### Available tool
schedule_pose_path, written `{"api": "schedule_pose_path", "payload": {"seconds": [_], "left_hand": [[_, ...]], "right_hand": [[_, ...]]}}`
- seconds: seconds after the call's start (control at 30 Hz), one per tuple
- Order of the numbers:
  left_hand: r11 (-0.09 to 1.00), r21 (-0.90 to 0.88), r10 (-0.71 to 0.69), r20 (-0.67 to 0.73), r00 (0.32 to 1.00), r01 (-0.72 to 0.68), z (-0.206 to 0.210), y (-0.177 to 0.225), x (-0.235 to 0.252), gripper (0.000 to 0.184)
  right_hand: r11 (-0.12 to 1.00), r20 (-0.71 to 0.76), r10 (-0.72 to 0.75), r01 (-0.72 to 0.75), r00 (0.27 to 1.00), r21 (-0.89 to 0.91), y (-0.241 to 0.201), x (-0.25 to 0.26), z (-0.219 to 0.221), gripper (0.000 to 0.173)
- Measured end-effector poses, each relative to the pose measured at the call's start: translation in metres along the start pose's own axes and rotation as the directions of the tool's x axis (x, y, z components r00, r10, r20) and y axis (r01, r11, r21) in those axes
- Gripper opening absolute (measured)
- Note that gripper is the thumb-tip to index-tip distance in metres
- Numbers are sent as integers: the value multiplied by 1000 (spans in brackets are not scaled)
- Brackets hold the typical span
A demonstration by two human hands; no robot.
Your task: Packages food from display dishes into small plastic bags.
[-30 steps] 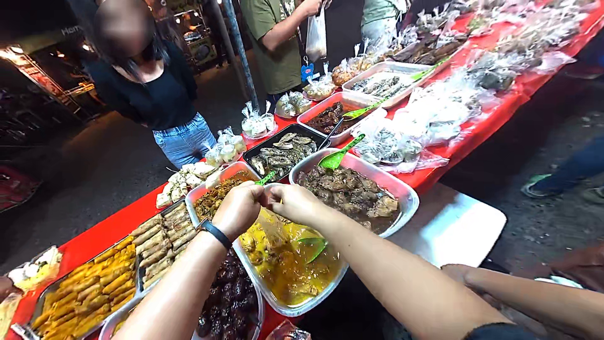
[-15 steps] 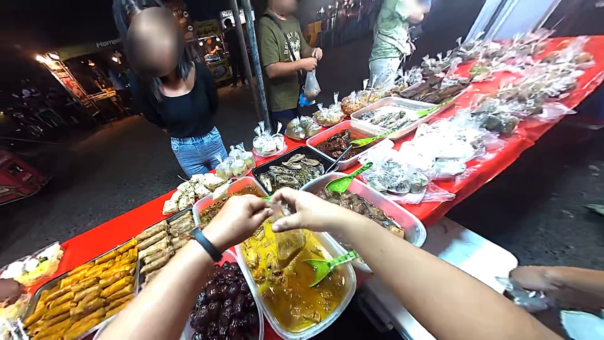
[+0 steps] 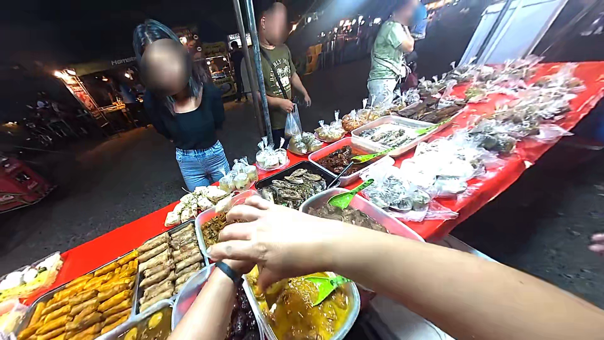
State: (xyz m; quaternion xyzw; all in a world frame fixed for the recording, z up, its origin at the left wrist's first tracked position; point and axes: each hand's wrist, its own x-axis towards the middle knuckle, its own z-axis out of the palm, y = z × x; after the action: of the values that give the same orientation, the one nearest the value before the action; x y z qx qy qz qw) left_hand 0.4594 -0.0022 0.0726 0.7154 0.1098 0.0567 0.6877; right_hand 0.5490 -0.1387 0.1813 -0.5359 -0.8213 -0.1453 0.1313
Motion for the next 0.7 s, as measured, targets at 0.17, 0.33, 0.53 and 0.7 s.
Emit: {"api": "schedule_pose_path", "payload": {"seconds": [0.17,0.33,0.53,0.7], "left_hand": [[962,274,-69,196,978,13,-3,30,13,12],[504,859,-159,195,968,-90,-12,56,11,28],[355,884,185,251,950,-303,12,104,-6,18],[718,631,283,121,952,-293,51,147,14,7]], "right_hand": [[943,135,238,-196,962,-271,36,-41,38,33],[860,411,378,-479,829,176,36,-69,38,36],[452,156,483,-398,862,798,56,-118,38,30],[-73,-85,855,281,512,957,51,-86,85,13]]}}
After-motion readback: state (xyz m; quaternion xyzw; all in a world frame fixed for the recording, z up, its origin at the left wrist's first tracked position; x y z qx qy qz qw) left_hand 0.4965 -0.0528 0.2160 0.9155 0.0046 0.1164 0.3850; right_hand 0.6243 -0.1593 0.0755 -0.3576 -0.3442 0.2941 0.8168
